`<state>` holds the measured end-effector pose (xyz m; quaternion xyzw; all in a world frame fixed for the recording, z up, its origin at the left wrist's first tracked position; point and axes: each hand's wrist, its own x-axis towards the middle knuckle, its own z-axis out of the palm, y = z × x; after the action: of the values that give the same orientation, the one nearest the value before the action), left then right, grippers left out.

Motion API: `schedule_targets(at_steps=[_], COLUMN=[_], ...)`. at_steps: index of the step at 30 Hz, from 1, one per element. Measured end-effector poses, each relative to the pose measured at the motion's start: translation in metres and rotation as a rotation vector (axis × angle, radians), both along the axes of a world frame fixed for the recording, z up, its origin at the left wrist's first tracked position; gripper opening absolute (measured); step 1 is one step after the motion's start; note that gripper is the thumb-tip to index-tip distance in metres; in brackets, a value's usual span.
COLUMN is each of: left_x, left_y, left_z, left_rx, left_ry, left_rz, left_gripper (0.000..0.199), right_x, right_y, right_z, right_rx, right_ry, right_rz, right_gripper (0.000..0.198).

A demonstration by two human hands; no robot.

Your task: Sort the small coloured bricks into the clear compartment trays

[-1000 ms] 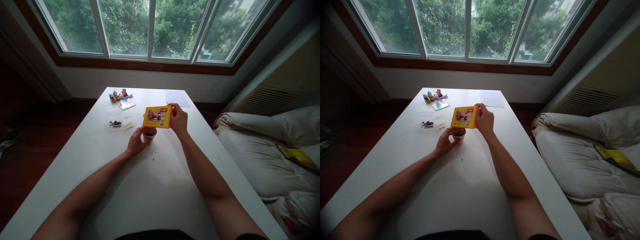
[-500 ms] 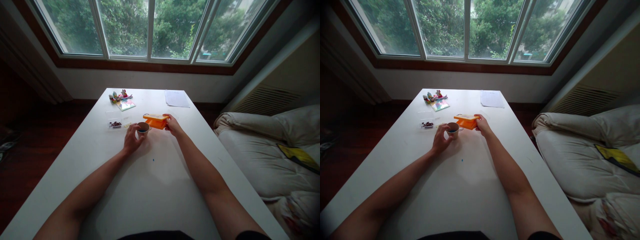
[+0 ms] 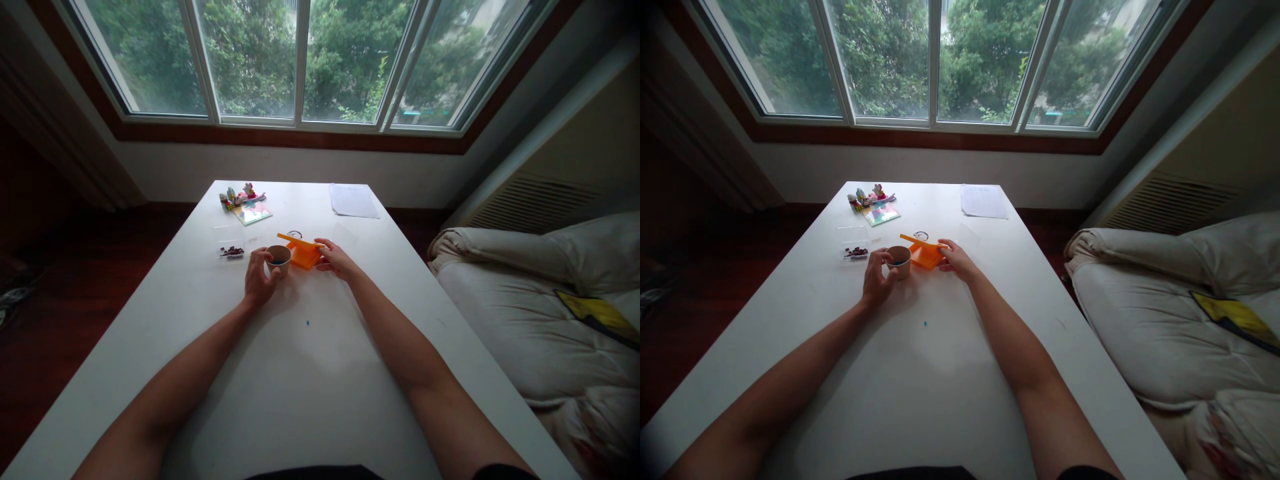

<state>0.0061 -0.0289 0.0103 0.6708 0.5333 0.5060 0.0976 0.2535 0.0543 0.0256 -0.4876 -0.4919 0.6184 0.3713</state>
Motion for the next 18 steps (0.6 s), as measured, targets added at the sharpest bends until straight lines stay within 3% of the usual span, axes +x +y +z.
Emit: schedule_targets(at_steps=[5, 12, 18], left_x=[-0.002, -0.002, -0.002], left_y=[0.002, 0.002, -0.006], left_z=[-0.002, -0.002, 0.005], left_rx=[0.006, 0.009, 0.034], left_ry=[-0.018, 0.0, 0.063], left_rz=[0.028, 0.028, -0.012], left_gripper=[0.027, 0.03, 0.043], right_x=[-0.005, -0.005, 0.015], right_y=[0.0, -0.002, 0.001], right_z=[0.002, 0.016, 0.053], right_rx=[0.127, 0.343, 0.441], right_ry=[0.056, -0.416, -0.41], right_rz=[-0.107, -0.113, -0.045], right_gripper=[0.041, 0.029, 0.025])
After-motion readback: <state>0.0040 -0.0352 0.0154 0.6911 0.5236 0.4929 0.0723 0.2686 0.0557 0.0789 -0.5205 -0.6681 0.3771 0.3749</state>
